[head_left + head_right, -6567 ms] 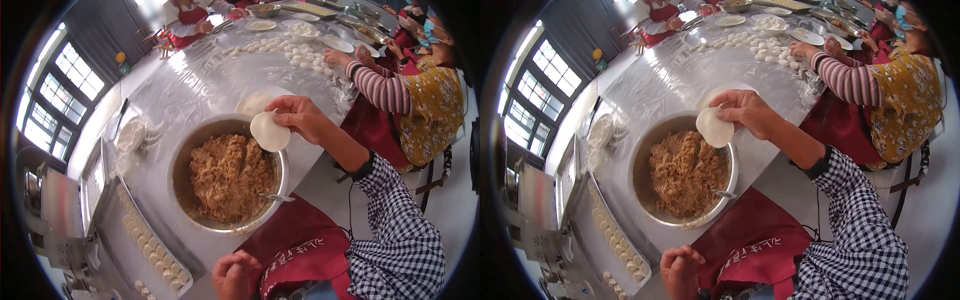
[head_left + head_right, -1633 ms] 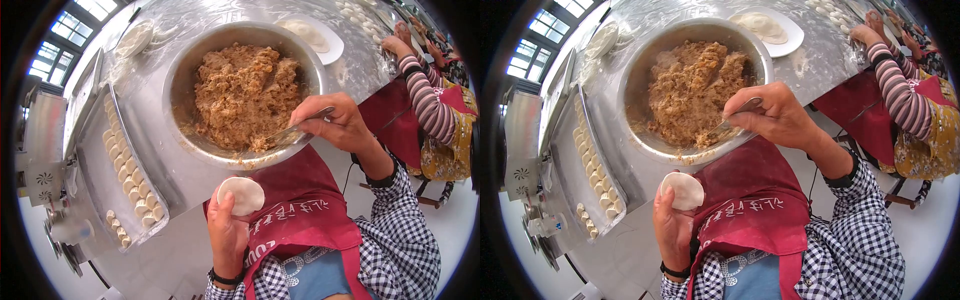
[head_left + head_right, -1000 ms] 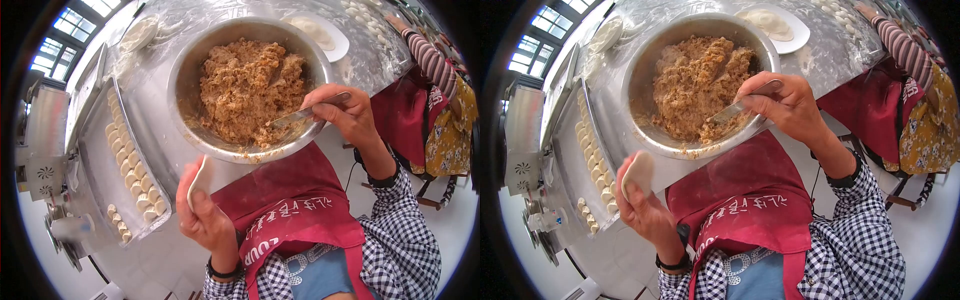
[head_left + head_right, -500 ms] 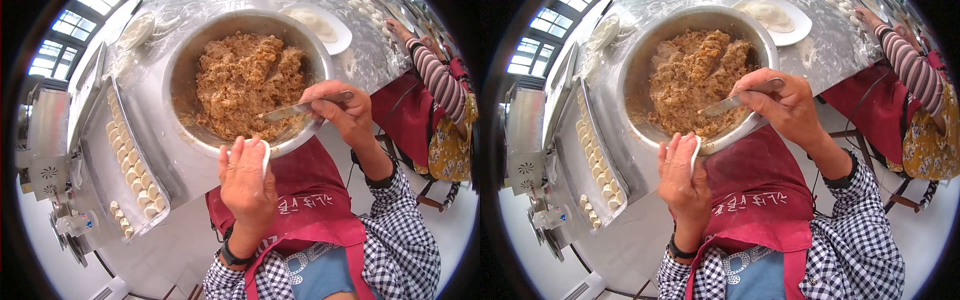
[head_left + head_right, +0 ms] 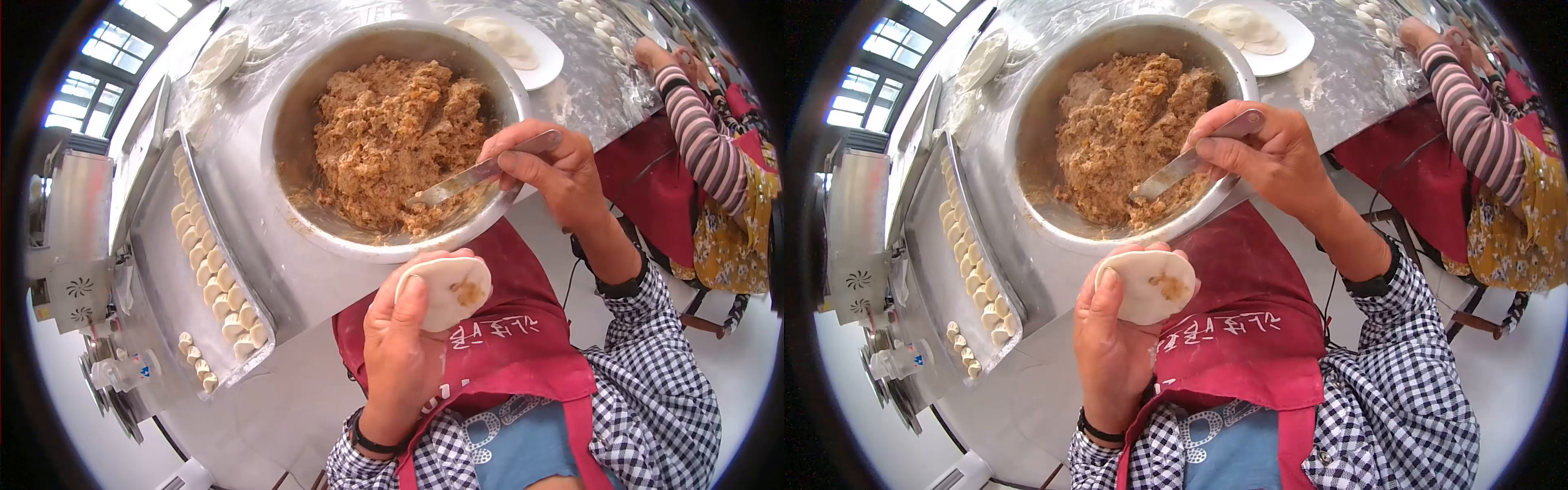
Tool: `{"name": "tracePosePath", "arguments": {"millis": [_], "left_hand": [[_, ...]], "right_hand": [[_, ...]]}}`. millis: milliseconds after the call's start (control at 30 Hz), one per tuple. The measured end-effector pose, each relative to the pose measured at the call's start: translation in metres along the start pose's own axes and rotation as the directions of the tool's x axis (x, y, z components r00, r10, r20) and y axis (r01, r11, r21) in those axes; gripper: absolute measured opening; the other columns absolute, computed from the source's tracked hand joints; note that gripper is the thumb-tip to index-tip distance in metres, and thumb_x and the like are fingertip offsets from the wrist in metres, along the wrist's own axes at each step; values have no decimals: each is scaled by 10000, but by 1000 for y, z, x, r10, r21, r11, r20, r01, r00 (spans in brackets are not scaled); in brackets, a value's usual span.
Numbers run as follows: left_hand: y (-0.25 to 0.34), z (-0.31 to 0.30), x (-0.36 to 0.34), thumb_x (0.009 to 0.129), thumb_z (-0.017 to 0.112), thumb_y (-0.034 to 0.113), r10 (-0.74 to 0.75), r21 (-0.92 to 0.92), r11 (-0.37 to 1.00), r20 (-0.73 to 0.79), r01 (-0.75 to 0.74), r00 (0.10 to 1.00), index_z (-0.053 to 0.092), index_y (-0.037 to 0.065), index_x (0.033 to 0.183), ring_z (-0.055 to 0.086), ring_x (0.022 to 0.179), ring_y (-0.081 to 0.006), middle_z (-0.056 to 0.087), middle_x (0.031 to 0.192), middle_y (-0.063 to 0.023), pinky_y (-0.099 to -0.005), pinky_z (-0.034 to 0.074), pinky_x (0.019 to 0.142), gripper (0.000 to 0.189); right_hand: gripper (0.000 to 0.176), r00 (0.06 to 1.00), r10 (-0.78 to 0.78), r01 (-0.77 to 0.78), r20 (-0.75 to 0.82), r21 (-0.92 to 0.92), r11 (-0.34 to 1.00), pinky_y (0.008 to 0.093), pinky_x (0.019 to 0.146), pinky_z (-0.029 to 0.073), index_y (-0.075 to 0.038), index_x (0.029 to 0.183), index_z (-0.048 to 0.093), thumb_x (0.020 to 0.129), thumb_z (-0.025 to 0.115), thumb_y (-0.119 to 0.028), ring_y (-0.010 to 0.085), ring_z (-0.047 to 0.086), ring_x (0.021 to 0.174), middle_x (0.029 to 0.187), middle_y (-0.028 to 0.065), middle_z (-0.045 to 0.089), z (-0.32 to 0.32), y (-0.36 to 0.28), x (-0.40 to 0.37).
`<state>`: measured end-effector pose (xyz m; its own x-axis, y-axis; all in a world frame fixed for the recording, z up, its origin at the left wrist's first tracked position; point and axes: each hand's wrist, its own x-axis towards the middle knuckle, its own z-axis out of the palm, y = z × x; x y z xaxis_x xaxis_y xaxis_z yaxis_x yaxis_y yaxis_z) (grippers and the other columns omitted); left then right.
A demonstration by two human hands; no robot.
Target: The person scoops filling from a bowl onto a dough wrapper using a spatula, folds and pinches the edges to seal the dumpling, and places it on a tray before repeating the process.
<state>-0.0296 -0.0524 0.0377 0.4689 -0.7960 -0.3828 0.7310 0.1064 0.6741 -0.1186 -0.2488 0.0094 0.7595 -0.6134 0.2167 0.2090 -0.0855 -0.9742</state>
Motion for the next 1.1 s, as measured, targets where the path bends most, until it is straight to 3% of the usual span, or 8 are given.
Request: {"name": "tracePosePath", "arguments": {"millis": [200, 300, 567, 633, 800, 1033, 1100], "left_hand": [[-2, -29, -5, 895, 501, 213, -158, -157, 975, 18, 159, 987, 434, -38, 1169, 548, 1047, -327, 523, 1142, -210, -509, 483, 858, 377], [0, -40, -3, 886, 515, 210, -221, -148, 964, 7, 220, 975, 431, -42, 1169, 547, 1048, -326, 518, 1154, -210, -502, 476, 867, 388], [-7, -59, 0, 896, 496, 201, -226, -207, 955, -38, 214, 973, 443, -32, 1170, 541, 1057, -308, 534, 1142, -190, -467, 464, 890, 363], [-8, -62, 0, 900, 489, 203, -227, -219, 952, -37, 213, 973, 448, -25, 1170, 541, 1059, -302, 539, 1136, -183, -461, 461, 894, 357], [-8, -64, 3, 907, 477, 207, -208, -229, 958, -129, 175, 970, 444, -11, 1181, 528, 1075, -300, 530, 1160, -163, -464, 448, 905, 352], [-6, -61, 6, 921, 456, 210, -204, -253, 954, -140, 164, 969, 404, -6, 1221, 507, 1109, -300, 507, 1205, -161, -471, 423, 934, 372], [-5, -62, 7, 936, 424, 230, -206, -316, 933, -77, 172, 976, 392, -3, 1244, 487, 1138, -303, 482, 1246, -164, -475, 393, 967, 388]], "right_hand": [[88, 1000, -21, 21, 6, 25, 999, 191, 599, 476, -10, 913, 632, 845, 599, -54, 63, 580, 681, 827, 50, 653, -2, -1, 2], [88, 997, -65, 65, 41, -6, 998, 197, 607, 481, -6, 915, 631, 839, 602, -39, 67, 584, 688, 843, 51, 654, -2, -7, 4], [74, 978, -45, 75, 203, -142, 987, 186, 641, 459, 0, 902, 625, 835, 602, -20, 45, 556, 713, 830, 25, 634, 5, -11, 12], [67, 964, 20, 21, 265, -151, 988, 178, 644, 446, -3, 895, 625, 840, 600, -31, 34, 543, 726, 797, 11, 623, 6, -9, 13], [71, 965, 123, -101, 232, -106, 989, 185, 602, 470, -5, 895, 627, 840, 603, -44, 48, 564, 671, 766, 20, 632, 7, -11, 18], [108, 967, 204, -210, 155, 20, 978, 199, 555, 493, -1, 904, 623, 834, 614, -83, 80, 587, 607, 778, 65, 646, 4, -9, 25], [106, 971, 202, -214, 128, 85, 973, 199, 558, 493, 1, 903, 619, 834, 611, -79, 86, 589, 613, 789, 71, 646, 7, -12, 23]]}}
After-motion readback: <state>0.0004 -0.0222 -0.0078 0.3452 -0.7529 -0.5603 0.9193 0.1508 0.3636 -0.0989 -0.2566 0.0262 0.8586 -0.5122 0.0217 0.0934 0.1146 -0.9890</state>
